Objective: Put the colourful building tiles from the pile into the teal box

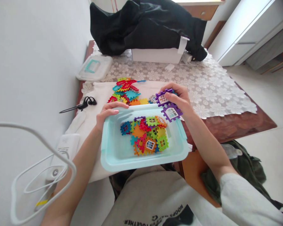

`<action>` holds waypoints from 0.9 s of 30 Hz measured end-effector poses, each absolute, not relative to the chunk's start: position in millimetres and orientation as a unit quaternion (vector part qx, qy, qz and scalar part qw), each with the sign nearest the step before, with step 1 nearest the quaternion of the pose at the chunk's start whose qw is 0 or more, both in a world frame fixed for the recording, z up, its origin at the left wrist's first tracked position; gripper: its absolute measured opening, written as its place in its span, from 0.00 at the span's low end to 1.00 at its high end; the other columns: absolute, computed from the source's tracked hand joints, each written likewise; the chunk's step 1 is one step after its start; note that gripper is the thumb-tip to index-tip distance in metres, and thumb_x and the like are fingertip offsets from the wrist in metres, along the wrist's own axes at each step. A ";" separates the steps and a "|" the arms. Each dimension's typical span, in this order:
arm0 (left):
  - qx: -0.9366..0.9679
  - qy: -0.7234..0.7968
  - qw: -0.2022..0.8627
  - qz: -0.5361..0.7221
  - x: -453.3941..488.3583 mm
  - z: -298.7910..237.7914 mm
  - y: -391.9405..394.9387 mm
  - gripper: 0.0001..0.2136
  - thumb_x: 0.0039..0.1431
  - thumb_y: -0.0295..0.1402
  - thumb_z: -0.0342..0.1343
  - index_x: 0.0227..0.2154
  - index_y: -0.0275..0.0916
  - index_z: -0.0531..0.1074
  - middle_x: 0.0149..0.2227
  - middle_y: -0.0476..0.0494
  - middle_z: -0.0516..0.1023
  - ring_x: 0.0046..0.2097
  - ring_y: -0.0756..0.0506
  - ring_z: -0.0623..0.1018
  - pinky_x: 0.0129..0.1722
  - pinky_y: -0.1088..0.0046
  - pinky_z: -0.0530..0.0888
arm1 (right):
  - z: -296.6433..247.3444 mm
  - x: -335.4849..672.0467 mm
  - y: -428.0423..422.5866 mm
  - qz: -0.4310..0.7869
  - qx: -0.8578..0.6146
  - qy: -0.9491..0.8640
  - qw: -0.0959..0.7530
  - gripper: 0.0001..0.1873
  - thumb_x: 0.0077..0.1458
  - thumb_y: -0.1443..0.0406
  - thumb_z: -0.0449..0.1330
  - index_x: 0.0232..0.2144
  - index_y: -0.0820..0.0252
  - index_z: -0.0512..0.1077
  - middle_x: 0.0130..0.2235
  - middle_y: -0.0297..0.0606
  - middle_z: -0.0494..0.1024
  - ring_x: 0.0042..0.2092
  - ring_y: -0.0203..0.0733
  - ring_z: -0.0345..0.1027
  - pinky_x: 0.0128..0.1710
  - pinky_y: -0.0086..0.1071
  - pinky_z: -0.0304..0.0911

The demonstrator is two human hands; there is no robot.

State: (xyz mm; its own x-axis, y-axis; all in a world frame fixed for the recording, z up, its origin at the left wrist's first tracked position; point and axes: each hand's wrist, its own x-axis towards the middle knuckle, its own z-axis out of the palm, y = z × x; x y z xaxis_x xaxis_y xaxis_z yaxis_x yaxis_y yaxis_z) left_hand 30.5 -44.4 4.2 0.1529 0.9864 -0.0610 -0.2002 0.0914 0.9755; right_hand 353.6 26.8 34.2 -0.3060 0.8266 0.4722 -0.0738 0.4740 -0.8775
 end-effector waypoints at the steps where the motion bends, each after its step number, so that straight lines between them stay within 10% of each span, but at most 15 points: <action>1: 0.465 0.430 0.591 0.501 31.4 4.5 -45.1 0.09 0.51 0.39 0.69 0.35 0.42 0.86 0.38 0.39 0.89 0.43 0.36 0.88 0.46 0.60 0.83 | 37.0 353.0 25.8 0.428 -0.276 -0.694 0.509 0.25 0.62 0.39 0.72 0.38 0.54 0.84 0.37 0.34 0.82 0.37 0.39 0.76 0.39 0.34 0.75; 12: 0.457 0.440 0.595 0.493 26.3 5.6 -34.0 0.13 0.47 0.34 0.67 0.35 0.36 0.90 0.39 0.37 0.90 0.35 0.41 0.85 0.32 0.71 0.78 | 41.3 339.7 14.1 0.477 -0.234 -0.681 0.503 0.30 0.63 0.35 0.70 0.43 0.53 0.84 0.38 0.36 0.84 0.39 0.40 0.80 0.35 0.32 0.80; 21: 0.464 0.437 0.588 0.498 28.3 6.8 -35.9 0.11 0.47 0.35 0.67 0.33 0.37 0.89 0.36 0.38 0.89 0.35 0.41 0.85 0.33 0.70 0.79 | 49.7 356.2 16.3 0.467 -0.101 -0.799 0.365 0.50 0.59 0.21 0.56 0.52 0.53 0.88 0.49 0.44 0.91 0.54 0.53 0.87 0.73 0.53 0.71; 27: 0.465 0.435 0.587 0.500 26.8 2.4 -36.2 0.09 0.49 0.35 0.67 0.32 0.39 0.89 0.40 0.38 0.90 0.39 0.39 0.87 0.36 0.69 0.81 | 18.2 350.0 32.5 0.430 -0.228 -0.640 0.595 0.52 0.61 0.19 0.40 0.32 0.50 0.81 0.28 0.38 0.79 0.33 0.48 0.80 0.47 0.52 0.82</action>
State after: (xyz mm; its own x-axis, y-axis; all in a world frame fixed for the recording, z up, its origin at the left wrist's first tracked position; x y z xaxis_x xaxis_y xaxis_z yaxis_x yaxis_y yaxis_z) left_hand 26.8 -36.2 2.4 0.1214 0.9916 -0.0454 -0.1813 0.0671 0.9811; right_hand 350.0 32.5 18.2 -0.1879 0.8038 0.5644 -0.2193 0.5258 -0.8219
